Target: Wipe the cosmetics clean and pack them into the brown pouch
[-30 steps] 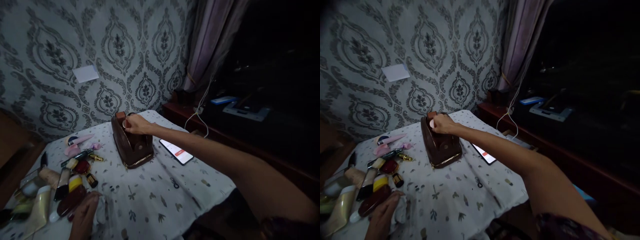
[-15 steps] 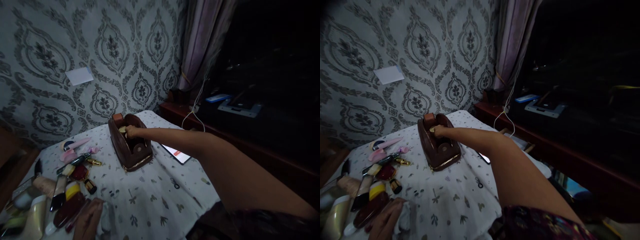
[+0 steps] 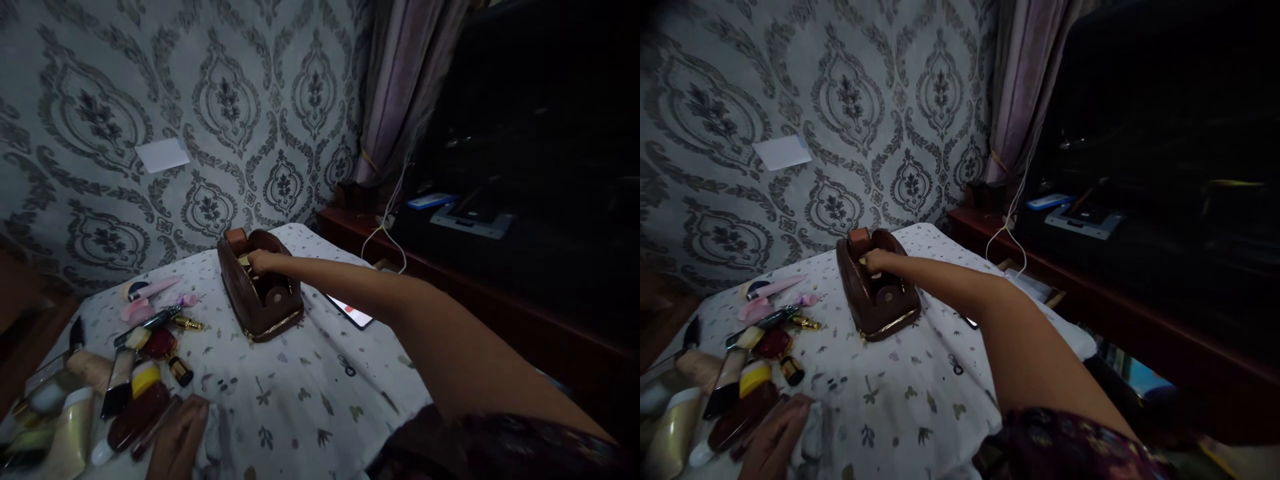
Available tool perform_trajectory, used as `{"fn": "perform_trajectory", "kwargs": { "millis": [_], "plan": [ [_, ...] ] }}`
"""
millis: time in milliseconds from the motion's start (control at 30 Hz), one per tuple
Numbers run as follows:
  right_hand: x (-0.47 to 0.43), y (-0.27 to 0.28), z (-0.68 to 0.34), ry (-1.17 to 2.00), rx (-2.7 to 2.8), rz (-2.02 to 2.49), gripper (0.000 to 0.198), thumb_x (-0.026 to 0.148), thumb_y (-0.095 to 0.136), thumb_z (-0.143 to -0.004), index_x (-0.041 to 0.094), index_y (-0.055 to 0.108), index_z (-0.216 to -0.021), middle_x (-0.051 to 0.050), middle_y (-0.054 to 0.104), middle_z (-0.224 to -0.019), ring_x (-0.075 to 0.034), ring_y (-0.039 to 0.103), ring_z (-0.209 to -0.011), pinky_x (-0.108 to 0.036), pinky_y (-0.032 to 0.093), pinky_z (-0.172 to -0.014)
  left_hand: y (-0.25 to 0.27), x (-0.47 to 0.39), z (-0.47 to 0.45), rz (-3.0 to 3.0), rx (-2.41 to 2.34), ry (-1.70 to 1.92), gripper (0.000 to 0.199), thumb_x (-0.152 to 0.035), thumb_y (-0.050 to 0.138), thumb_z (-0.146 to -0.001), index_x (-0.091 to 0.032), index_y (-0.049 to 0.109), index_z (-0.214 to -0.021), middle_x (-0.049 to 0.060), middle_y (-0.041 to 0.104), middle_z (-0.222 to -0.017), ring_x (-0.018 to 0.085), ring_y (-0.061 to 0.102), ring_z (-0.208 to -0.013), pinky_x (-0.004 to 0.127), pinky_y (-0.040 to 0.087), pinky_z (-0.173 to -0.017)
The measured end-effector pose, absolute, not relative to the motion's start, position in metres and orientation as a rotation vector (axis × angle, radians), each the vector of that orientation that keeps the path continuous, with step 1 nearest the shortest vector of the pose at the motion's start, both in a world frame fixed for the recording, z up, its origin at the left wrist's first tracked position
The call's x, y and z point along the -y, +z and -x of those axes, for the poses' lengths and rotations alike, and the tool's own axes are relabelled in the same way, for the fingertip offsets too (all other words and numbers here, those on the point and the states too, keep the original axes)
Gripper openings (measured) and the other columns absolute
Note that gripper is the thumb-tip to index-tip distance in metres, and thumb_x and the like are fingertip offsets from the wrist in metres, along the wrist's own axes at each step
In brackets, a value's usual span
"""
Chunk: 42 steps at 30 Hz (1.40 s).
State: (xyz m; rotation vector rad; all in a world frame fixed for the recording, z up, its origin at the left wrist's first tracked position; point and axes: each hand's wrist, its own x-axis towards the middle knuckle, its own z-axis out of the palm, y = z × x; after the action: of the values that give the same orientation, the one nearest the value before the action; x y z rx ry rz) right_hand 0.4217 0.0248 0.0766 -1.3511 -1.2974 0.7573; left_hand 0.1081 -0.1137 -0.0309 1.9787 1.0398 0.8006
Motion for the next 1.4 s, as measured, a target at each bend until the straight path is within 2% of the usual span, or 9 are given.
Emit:
{"fn": "perform_trajectory", "kwargs": {
  "millis": [133,267,367,600,767,967,1067,1200,1400],
  "plan": [
    [-0.006,0.131,-0.428,0.635,1.466,1.615,0.008,0.015,0.070,-0.081,0.009,0.067,-0.077,-0.012,0.069,-0.094,-0.028,0.062,-0.105,-0.033,0.045,-0.089,-0.032,0.115,-0.107,-1.975,-1.049,0.805,0.037,-0.051,0.043,-0.092,-0.029,0.059,-0.068,0.004,0.062,-0.076,0.027,0.062,-0.078,0.039,0.053,-0.073],
    [0.042,0.158,-0.422,0.052,1.630,1.528,0.026,0.024,0.049,-0.093,0.013,0.062,-0.073,-0.003,0.064,-0.073,-0.015,0.059,-0.078,-0.024,0.042,-0.072,-0.030,0.116,-0.109,-2.006,-1.033,0.770,0.041,-0.052,0.040,-0.093,-0.026,0.056,-0.066,0.004,0.060,-0.074,0.026,0.061,-0.074,0.037,0.052,-0.071],
    [0.085,0.134,-0.398,0.005,1.654,1.236,0.037,0.034,0.042,-0.097,0.016,0.056,-0.068,0.002,0.055,-0.062,-0.011,0.052,-0.063,-0.021,0.038,-0.061,-0.029,0.116,-0.110,-2.022,-1.060,0.784,0.042,-0.054,0.041,-0.093,-0.025,0.056,-0.066,0.003,0.058,-0.072,0.025,0.060,-0.072,0.037,0.052,-0.071],
    [0.132,0.013,-0.329,0.121,2.160,0.913,0.033,0.031,0.049,-0.095,0.019,0.056,-0.065,0.000,0.061,-0.059,-0.012,0.053,-0.054,-0.023,0.035,-0.052,-0.032,0.110,-0.103,-2.072,-1.021,0.784,0.043,-0.053,0.042,-0.094,-0.024,0.055,-0.065,0.002,0.059,-0.070,0.024,0.061,-0.071,0.034,0.054,-0.068],
    [0.136,-0.019,-0.305,0.339,2.216,0.915,0.024,0.028,0.054,-0.091,0.019,0.060,-0.070,0.001,0.062,-0.062,-0.012,0.055,-0.057,-0.022,0.037,-0.055,-0.030,0.110,-0.102,-2.071,-1.012,0.808,0.048,-0.054,0.041,-0.095,-0.021,0.055,-0.064,0.003,0.058,-0.069,0.022,0.059,-0.070,0.031,0.051,-0.067],
    [0.126,-0.035,-0.287,1.071,1.671,0.998,0.037,0.044,0.047,-0.093,0.017,0.057,-0.069,0.003,0.054,-0.057,-0.010,0.049,-0.051,-0.019,0.037,-0.050,-0.038,0.105,-0.104,-2.002,-1.030,0.900,0.048,-0.055,0.045,-0.091,-0.019,0.054,-0.061,0.000,0.052,-0.064,0.017,0.052,-0.064,0.027,0.043,-0.062],
    [0.112,-0.043,-0.277,1.308,1.312,1.068,0.038,0.051,0.048,-0.089,0.017,0.060,-0.077,0.003,0.055,-0.056,-0.010,0.046,-0.045,-0.021,0.037,-0.046,-0.040,0.104,-0.102,-1.963,-1.074,0.945,0.046,-0.052,0.049,-0.088,-0.020,0.042,-0.055,-0.002,0.043,-0.060,0.015,0.045,-0.061,0.027,0.038,-0.061],
    [0.097,-0.048,-0.265,1.327,1.225,1.103,0.037,0.054,0.055,-0.083,0.018,0.061,-0.078,0.002,0.055,-0.057,-0.010,0.047,-0.045,-0.021,0.034,-0.044,-0.036,0.104,-0.098,-1.928,-1.103,0.989,0.041,-0.046,0.051,-0.087,-0.020,0.043,-0.056,-0.003,0.042,-0.060,0.014,0.044,-0.061,0.027,0.035,-0.061],
    [0.100,-0.056,-0.258,1.192,1.418,1.115,0.033,0.050,0.053,-0.086,0.018,0.061,-0.082,0.001,0.057,-0.060,-0.012,0.051,-0.050,-0.021,0.036,-0.044,-0.028,0.108,-0.088,-1.901,-1.261,1.113,0.027,-0.037,0.056,-0.084,-0.021,0.045,-0.066,-0.004,0.047,-0.065,0.014,0.046,-0.065,0.025,0.037,-0.063]
  ]
}}
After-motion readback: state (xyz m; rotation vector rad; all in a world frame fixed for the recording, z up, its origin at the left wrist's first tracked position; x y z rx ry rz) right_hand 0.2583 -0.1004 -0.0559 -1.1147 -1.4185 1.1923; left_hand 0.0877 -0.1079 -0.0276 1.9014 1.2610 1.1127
